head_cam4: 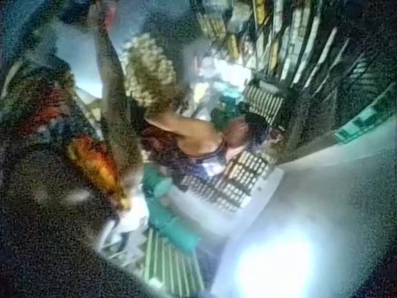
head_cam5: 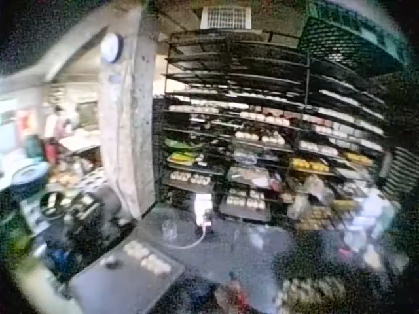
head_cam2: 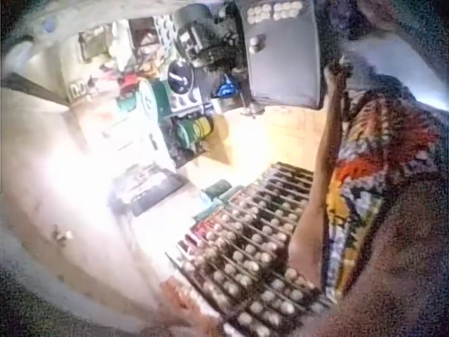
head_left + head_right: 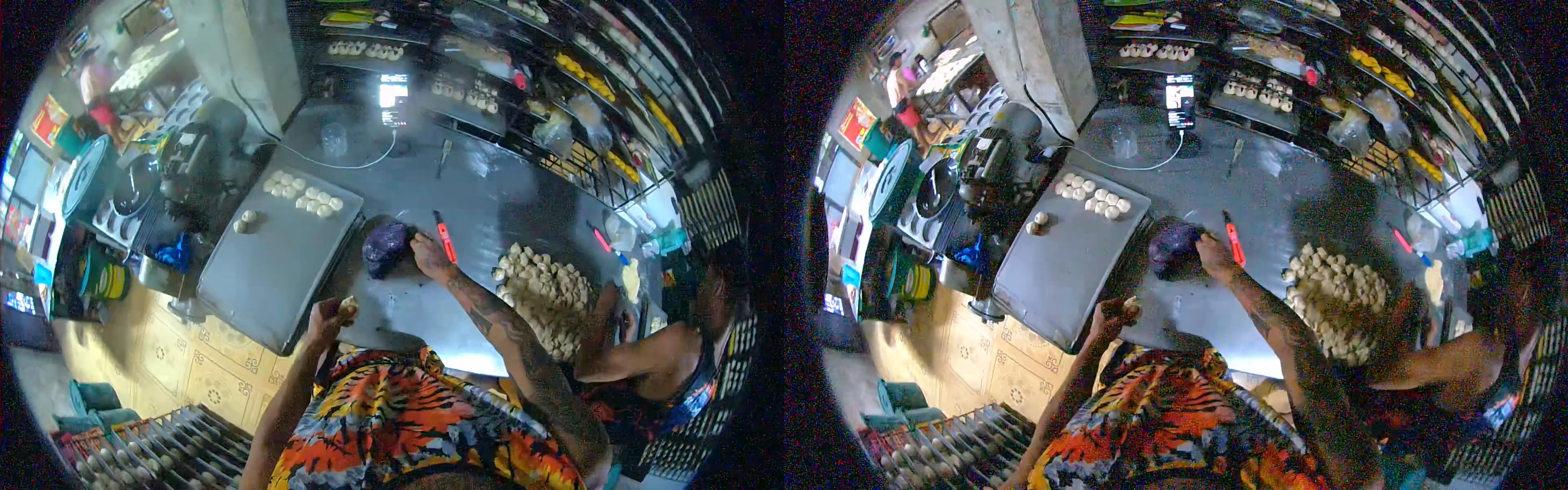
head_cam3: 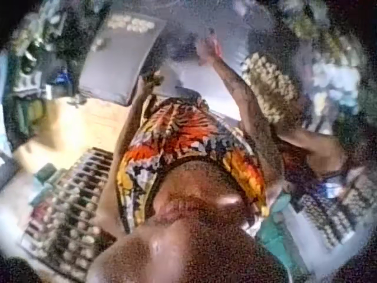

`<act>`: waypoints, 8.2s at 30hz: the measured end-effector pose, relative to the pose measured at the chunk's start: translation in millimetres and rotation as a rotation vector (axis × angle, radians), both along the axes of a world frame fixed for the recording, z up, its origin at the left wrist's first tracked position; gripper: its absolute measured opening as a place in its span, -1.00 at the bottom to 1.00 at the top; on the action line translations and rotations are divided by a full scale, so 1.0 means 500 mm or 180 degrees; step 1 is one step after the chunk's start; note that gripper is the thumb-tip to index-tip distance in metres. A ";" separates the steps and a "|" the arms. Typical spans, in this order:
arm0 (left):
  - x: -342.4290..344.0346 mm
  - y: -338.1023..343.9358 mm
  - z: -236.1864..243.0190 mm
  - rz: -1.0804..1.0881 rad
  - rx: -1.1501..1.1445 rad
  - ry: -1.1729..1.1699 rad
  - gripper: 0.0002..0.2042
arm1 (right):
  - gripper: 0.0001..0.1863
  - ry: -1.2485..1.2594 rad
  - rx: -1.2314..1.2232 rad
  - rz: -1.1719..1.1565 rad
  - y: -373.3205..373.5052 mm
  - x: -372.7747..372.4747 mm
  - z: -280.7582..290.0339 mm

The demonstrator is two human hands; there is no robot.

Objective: Preparing and shaping small dough pieces into balls on a metal tray.

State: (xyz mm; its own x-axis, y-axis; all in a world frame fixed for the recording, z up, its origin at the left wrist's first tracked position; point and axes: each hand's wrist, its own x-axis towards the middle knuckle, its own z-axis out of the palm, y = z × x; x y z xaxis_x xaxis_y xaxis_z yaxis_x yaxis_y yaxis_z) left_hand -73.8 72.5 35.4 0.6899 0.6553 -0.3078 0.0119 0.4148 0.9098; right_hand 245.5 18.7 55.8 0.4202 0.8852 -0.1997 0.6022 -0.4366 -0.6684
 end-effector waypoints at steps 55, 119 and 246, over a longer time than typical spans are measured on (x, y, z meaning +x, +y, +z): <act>0.109 -0.107 0.045 -0.0189 0.1462 0.0891 -0.81 | -0.90 0.3268 0.0504 -0.0289 -0.166 -0.269 -0.068; 0.052 0.155 -0.041 -0.0327 -0.0611 -0.0490 -0.74 | -0.56 -0.0643 0.1239 -0.0669 -0.001 0.009 -0.148; -0.329 -0.088 0.111 0.1572 0.1986 0.2666 -0.66 | -0.51 -0.0004 0.1948 -0.0745 0.555 0.366 -0.001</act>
